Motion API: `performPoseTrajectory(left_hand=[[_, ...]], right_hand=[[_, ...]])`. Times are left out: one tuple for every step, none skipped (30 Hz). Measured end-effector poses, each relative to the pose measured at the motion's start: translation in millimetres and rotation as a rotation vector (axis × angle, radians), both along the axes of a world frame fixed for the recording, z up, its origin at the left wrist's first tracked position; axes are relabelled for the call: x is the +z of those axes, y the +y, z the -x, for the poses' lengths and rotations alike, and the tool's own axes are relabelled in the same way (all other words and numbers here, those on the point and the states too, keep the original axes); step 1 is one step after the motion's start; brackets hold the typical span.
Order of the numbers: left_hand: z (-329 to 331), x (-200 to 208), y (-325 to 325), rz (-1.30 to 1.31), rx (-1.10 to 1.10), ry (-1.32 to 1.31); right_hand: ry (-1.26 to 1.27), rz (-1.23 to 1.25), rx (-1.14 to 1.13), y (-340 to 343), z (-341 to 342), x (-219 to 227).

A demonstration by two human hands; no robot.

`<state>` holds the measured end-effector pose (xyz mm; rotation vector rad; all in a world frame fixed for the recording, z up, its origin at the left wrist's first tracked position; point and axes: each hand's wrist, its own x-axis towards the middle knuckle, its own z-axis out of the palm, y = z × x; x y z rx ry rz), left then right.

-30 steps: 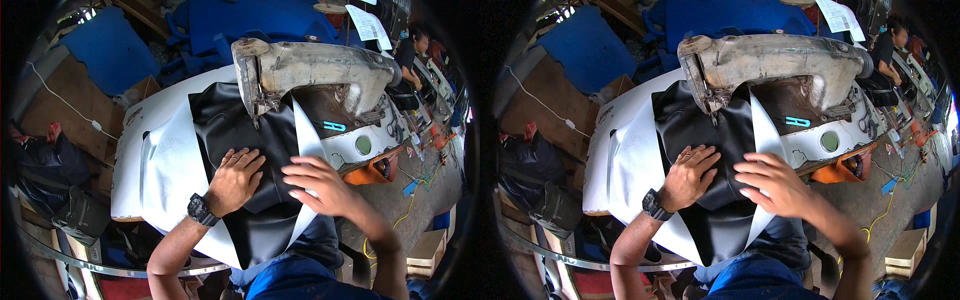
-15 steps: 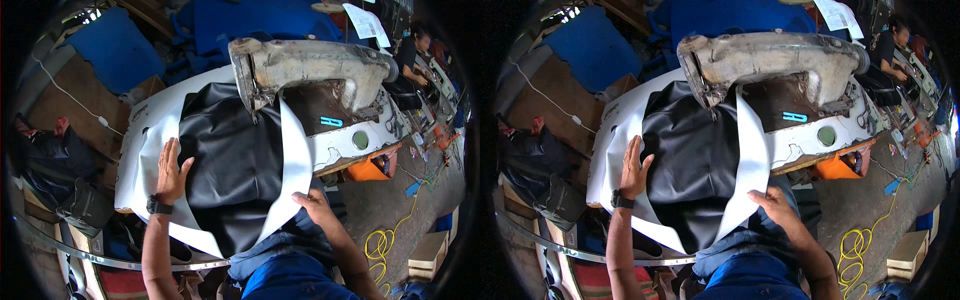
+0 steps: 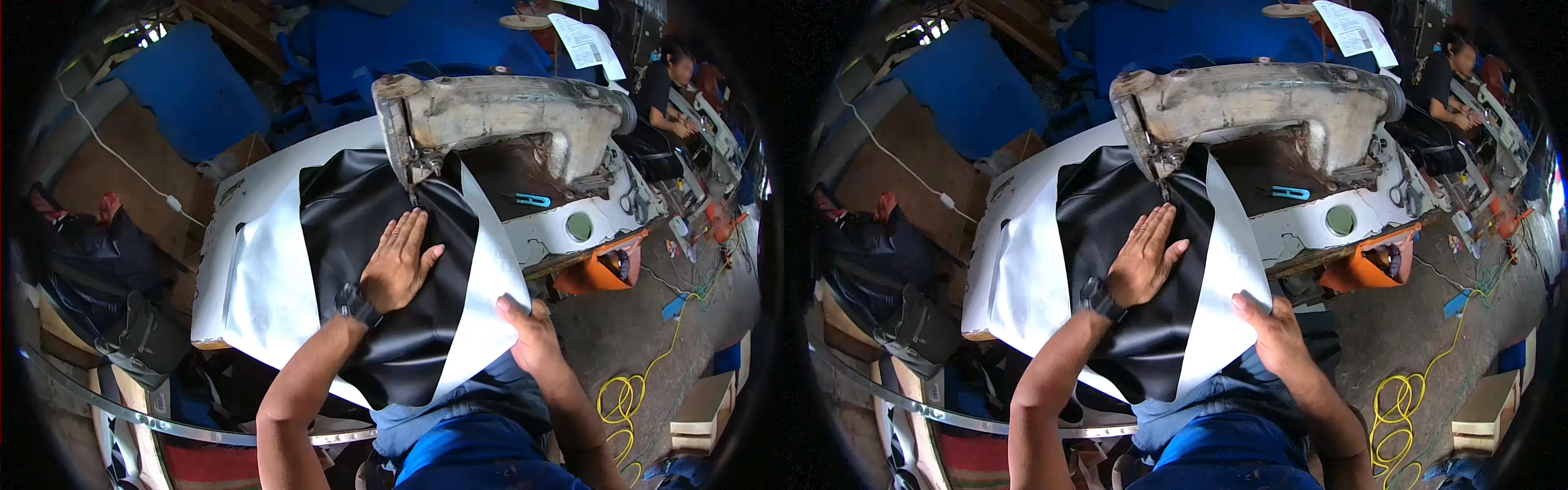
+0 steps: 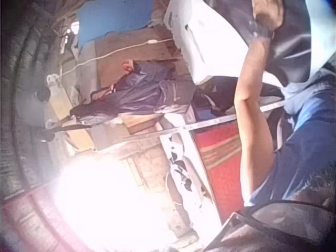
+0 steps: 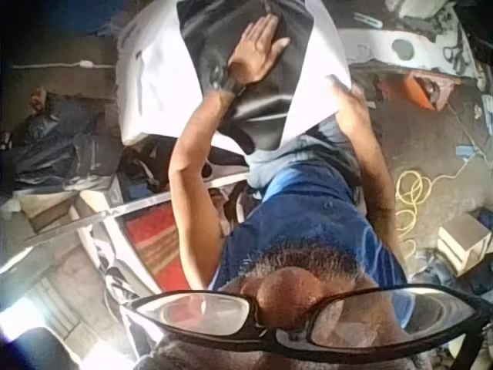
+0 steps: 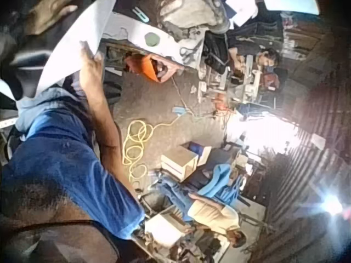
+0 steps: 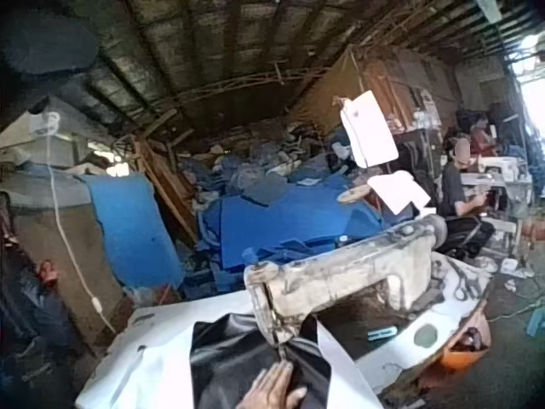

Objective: The person sews two pieces of vinyl material together using an industrial sewing machine.

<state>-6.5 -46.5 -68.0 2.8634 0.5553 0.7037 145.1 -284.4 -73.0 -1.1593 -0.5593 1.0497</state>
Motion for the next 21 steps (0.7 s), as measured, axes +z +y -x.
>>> performPoseTrajectory(left_hand=[[1, 0, -4, 0.017, -0.007, 0.025], [5, -1, -10, -0.015, -0.021, 0.065], [6, 1, -16, -0.054, -0.037, 0.098], [3, 0, -22, -0.060, -0.055, 0.102], [3, 0, -30, -0.062, -0.084, 0.072], [1, 4, -40, -0.116, -0.116, 0.072], [2, 10, -50, -0.195, -0.141, 0.051], [8, 16, -61, -0.139, -0.154, 0.085], [17, 21, -70, -0.089, -0.165, 0.122], [26, 22, -76, -0.080, -0.169, 0.127], [35, 20, -81, -0.064, -0.169, 0.137], [40, 18, -84, -0.041, -0.179, 0.127], [38, 18, -85, -0.039, -0.187, 0.122], [36, 17, -88, -0.022, -0.207, 0.117], [37, 16, -91, -0.004, -0.218, 0.114], [35, 16, -93, 0.016, -0.226, 0.091], [34, 18, -95, 0.027, -0.226, 0.101], [32, 17, -95, 0.026, -0.235, 0.092], [30, 16, -96, 0.023, -0.240, 0.086], [31, 16, -98, 0.037, -0.234, 0.082], [32, 15, -99, 0.032, -0.222, 0.104]], right_hand=[[-0.033, -0.036, 0.006, -2, -6, 2], [-0.035, -0.033, -0.011, -7, -8, -1], [-0.005, -0.018, -0.042, -12, -12, -6], [0.023, -0.001, -0.076, -17, -20, -14], [0.013, 0.003, -0.100, -21, -31, -25], [-0.133, 0.056, -0.084, -28, -45, -39], [-0.275, 0.119, -0.075, -39, -55, -47], [-0.483, 0.160, -0.072, -40, -61, -30], [-0.625, 0.165, -0.081, -42, -69, -21], [-0.726, 0.122, -0.175, -40, -77, -8], [-0.827, 0.085, -0.261, -39, -84, 7], [-1.142, 0.077, -0.330, -38, -101, 21], [-1.459, 0.057, -0.383, -36, -119, 33], [-1.611, 0.136, -0.382, -34, -135, 32], [-1.759, 0.211, -0.370, -35, -149, 28], [-1.783, 0.229, -0.312, -34, -158, 26], [-1.879, 0.307, -0.252, -35, -170, 20], [-1.927, 0.352, -0.239, -37, -176, 19], [-1.973, 0.392, -0.225, -32, -169, 28], [-1.970, 0.341, -0.195, -25, -157, 35], [-1.866, 0.236, -0.205, -20, -134, 52]])
